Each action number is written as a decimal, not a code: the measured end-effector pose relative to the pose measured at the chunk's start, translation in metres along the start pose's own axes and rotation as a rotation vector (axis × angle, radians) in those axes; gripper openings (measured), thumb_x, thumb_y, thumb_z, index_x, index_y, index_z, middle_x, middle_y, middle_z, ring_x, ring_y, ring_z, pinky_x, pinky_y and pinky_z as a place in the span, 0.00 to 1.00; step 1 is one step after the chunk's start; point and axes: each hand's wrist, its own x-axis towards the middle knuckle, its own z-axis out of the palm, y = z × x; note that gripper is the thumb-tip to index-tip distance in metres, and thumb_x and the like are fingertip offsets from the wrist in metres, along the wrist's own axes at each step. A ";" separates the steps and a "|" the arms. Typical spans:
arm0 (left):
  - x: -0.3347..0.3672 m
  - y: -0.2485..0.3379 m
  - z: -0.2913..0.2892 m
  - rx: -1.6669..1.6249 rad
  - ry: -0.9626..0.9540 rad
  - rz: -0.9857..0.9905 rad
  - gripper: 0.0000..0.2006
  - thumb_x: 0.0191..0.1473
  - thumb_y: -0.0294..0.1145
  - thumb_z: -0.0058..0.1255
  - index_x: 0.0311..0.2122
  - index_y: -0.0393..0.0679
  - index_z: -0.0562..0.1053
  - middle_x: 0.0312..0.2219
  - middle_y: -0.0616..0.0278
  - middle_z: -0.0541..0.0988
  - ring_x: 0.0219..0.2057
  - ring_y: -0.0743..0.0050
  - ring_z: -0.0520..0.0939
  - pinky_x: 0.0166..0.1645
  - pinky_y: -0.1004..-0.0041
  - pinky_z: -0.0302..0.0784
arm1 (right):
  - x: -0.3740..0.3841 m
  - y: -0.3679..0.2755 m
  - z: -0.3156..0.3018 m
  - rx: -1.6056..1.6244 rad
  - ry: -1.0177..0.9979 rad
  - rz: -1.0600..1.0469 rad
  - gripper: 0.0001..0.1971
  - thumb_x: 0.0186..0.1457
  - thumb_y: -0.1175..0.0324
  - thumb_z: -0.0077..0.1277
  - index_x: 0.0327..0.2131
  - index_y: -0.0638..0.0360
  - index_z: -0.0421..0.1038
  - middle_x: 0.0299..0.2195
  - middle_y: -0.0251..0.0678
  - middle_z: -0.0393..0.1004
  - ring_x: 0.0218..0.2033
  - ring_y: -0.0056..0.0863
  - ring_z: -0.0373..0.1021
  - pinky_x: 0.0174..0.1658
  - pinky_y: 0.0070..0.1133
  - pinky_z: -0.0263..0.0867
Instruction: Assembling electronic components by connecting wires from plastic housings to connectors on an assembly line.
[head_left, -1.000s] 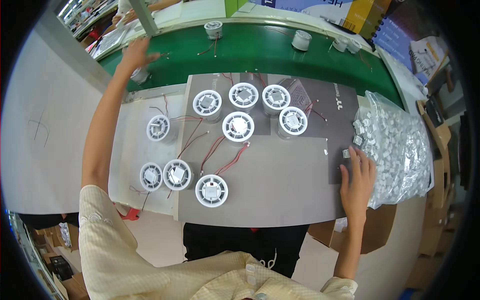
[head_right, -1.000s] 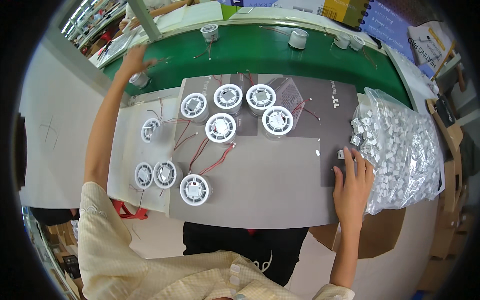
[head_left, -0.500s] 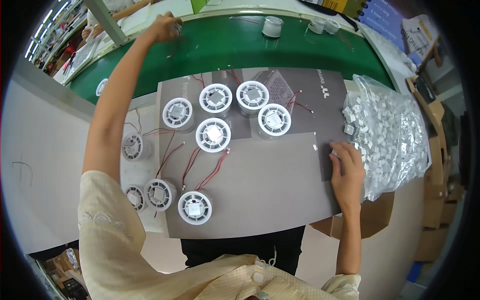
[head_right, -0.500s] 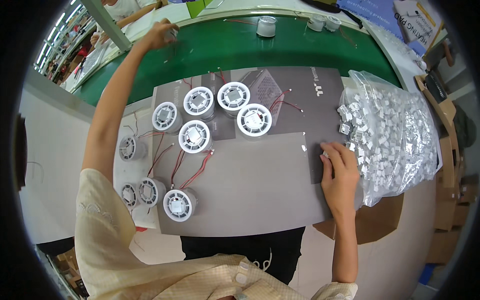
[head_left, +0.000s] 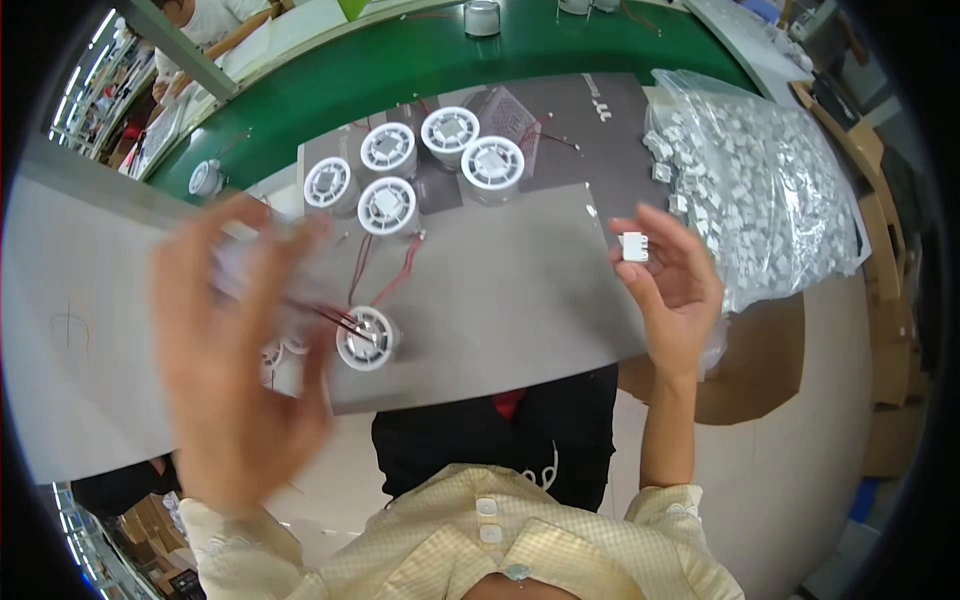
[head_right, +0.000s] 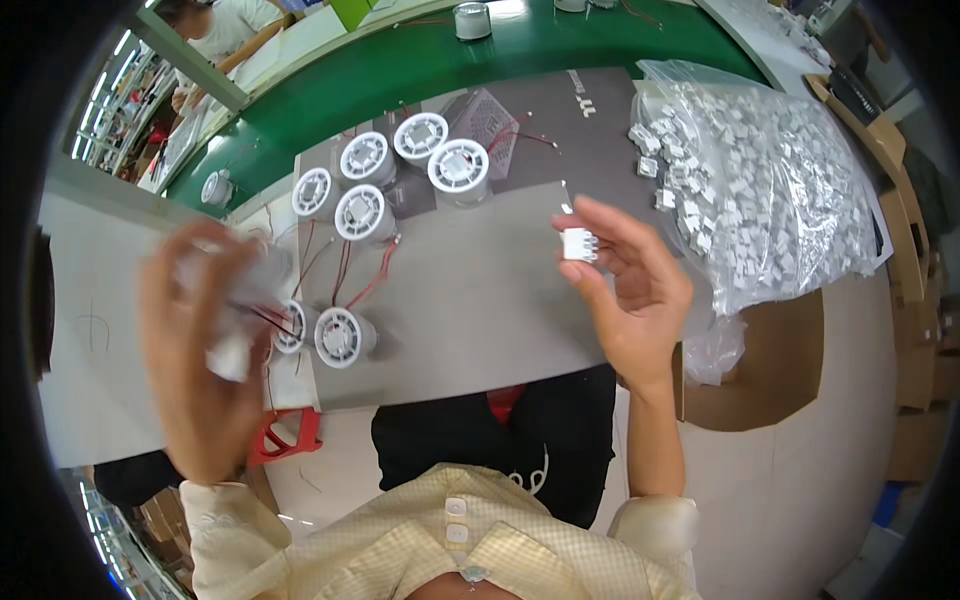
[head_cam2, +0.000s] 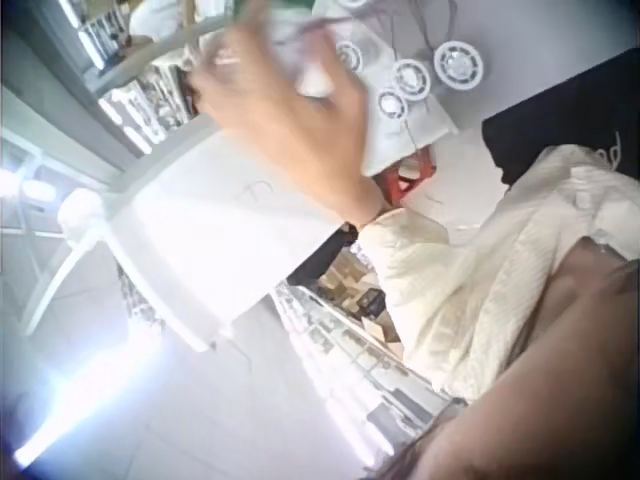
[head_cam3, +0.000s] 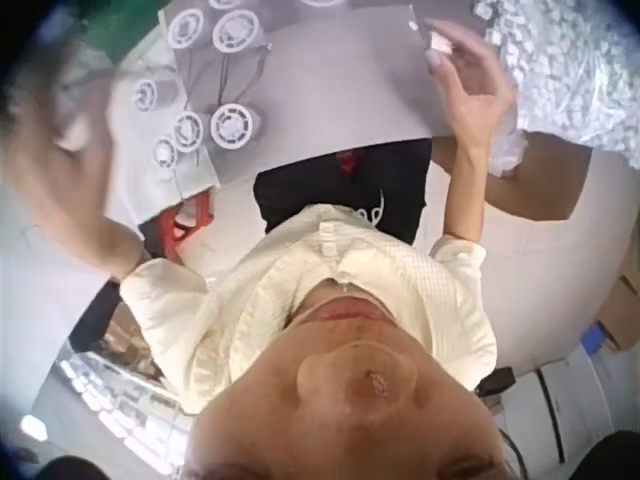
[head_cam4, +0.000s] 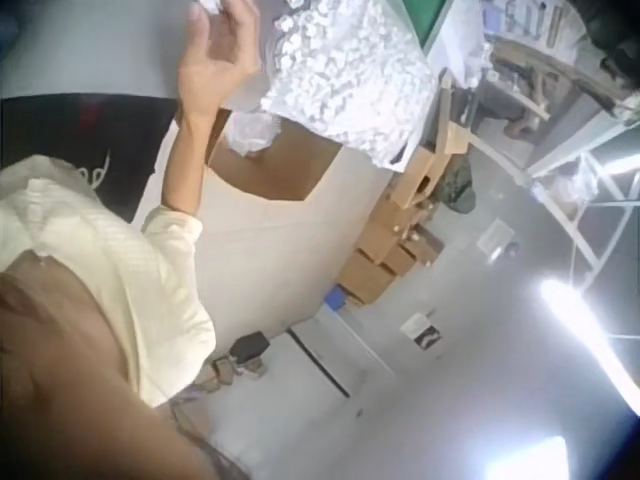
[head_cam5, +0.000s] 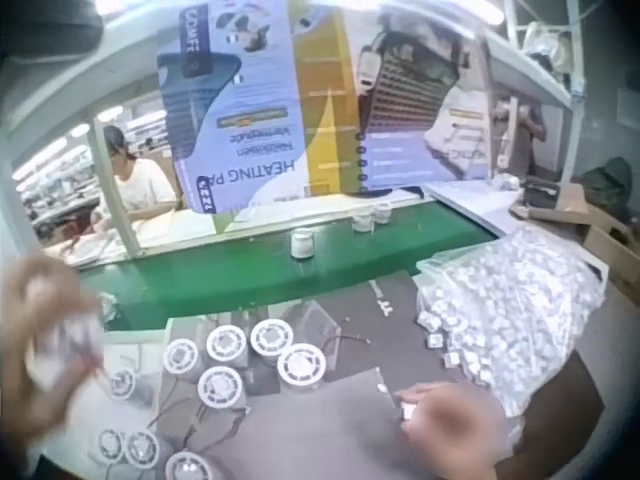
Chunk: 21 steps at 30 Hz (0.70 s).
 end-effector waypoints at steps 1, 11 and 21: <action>-0.010 0.019 -0.002 -0.120 -0.106 -0.001 0.27 0.36 0.17 0.62 0.47 0.46 0.76 0.47 0.52 0.71 0.49 0.52 0.72 0.49 0.61 0.70 | -0.002 -0.008 0.002 0.068 0.009 0.042 0.18 0.51 0.85 0.56 0.48 0.72 0.70 0.45 0.48 0.75 0.42 0.26 0.73 0.46 0.21 0.71; -0.018 0.080 0.147 -0.026 -0.060 -0.015 0.16 0.42 0.23 0.59 0.40 0.42 0.73 0.40 0.53 0.71 0.44 0.49 0.70 0.42 0.58 0.71 | -0.030 -0.015 -0.027 0.533 -0.152 0.279 0.20 0.63 0.68 0.49 0.54 0.69 0.63 0.49 0.55 0.72 0.39 0.32 0.75 0.42 0.18 0.71; 0.025 0.076 0.151 -0.447 -0.323 0.182 0.10 0.43 0.20 0.53 0.35 0.39 0.77 0.29 0.50 0.77 0.32 0.53 0.79 0.50 0.62 0.65 | -0.029 0.017 -0.029 -0.301 0.004 0.169 0.12 0.59 0.69 0.56 0.46 0.59 0.73 0.30 0.35 0.76 0.26 0.20 0.69 0.29 0.16 0.64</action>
